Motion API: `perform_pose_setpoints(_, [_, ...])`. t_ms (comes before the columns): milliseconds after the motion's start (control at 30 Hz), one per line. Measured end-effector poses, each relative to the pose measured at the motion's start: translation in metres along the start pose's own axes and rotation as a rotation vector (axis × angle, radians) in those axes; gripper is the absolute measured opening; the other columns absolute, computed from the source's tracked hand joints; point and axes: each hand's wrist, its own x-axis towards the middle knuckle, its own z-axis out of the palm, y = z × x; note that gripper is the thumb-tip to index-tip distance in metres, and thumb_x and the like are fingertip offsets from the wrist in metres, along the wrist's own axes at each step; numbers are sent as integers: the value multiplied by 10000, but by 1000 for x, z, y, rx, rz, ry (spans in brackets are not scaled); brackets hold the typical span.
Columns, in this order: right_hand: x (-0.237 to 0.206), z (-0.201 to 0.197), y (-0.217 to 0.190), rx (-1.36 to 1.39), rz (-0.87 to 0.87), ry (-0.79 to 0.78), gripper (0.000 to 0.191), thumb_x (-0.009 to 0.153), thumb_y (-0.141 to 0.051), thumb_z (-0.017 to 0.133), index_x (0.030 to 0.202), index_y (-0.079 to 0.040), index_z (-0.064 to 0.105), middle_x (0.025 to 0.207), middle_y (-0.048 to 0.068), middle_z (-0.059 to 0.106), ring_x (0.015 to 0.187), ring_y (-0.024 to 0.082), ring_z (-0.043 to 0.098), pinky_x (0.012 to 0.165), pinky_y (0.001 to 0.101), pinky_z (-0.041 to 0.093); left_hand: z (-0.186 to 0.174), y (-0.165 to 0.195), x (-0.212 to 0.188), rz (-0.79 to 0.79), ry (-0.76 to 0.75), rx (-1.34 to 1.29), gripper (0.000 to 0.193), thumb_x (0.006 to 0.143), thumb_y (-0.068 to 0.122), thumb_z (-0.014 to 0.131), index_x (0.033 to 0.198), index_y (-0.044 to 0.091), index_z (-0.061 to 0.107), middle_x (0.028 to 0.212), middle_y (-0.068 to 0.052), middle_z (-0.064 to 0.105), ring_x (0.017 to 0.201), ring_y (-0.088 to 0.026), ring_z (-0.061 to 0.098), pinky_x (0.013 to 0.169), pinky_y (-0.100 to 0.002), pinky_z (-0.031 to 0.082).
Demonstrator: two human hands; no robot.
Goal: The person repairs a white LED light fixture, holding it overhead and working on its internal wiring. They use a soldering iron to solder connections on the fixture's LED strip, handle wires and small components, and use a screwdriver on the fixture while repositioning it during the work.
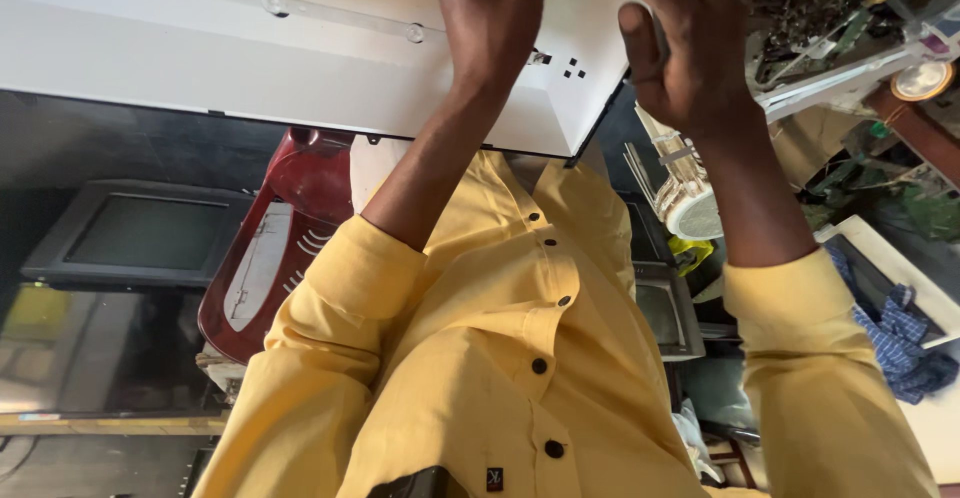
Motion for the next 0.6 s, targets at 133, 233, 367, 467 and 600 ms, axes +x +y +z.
perform_pose_setpoints(133, [-4,0,20,-107,-62,-91,733,954,208,636,1564,-101,372,1410,196,485,1032,346,601,754,416,506,9,3,-1,-17,5,29,249,949,128,690,751,-21,673,643,-54,724,596,-113,717,564,-268,567])
perform_pose_setpoints(233, [-7,1,27,-58,60,-220,873,815,178,675,1589,-112,393,1319,156,531,909,257,585,709,393,508,12,4,-2,-32,12,60,249,944,170,712,780,-17,711,659,-49,751,619,-118,760,572,-267,599])
perform_pose_setpoints(367, [-4,-1,32,-113,-3,-194,915,812,230,657,1610,-106,363,1300,150,520,976,283,577,713,371,502,15,4,-4,-38,12,48,260,947,183,731,795,-27,712,676,-61,750,656,-133,789,598,-272,618])
perform_pose_setpoints(467, [-1,-4,31,-118,-61,-167,886,811,221,635,1589,-99,358,1292,154,516,967,295,568,719,386,496,15,3,-5,-55,13,38,262,945,176,738,787,-31,709,682,-68,751,659,-139,790,597,-274,616])
perform_pose_setpoints(600, [-2,-3,24,-110,155,-186,747,918,172,607,1588,-116,444,1282,170,524,943,307,583,758,439,501,16,3,-5,-44,22,26,241,949,172,726,796,-14,723,672,-55,754,642,-131,775,588,-270,610])
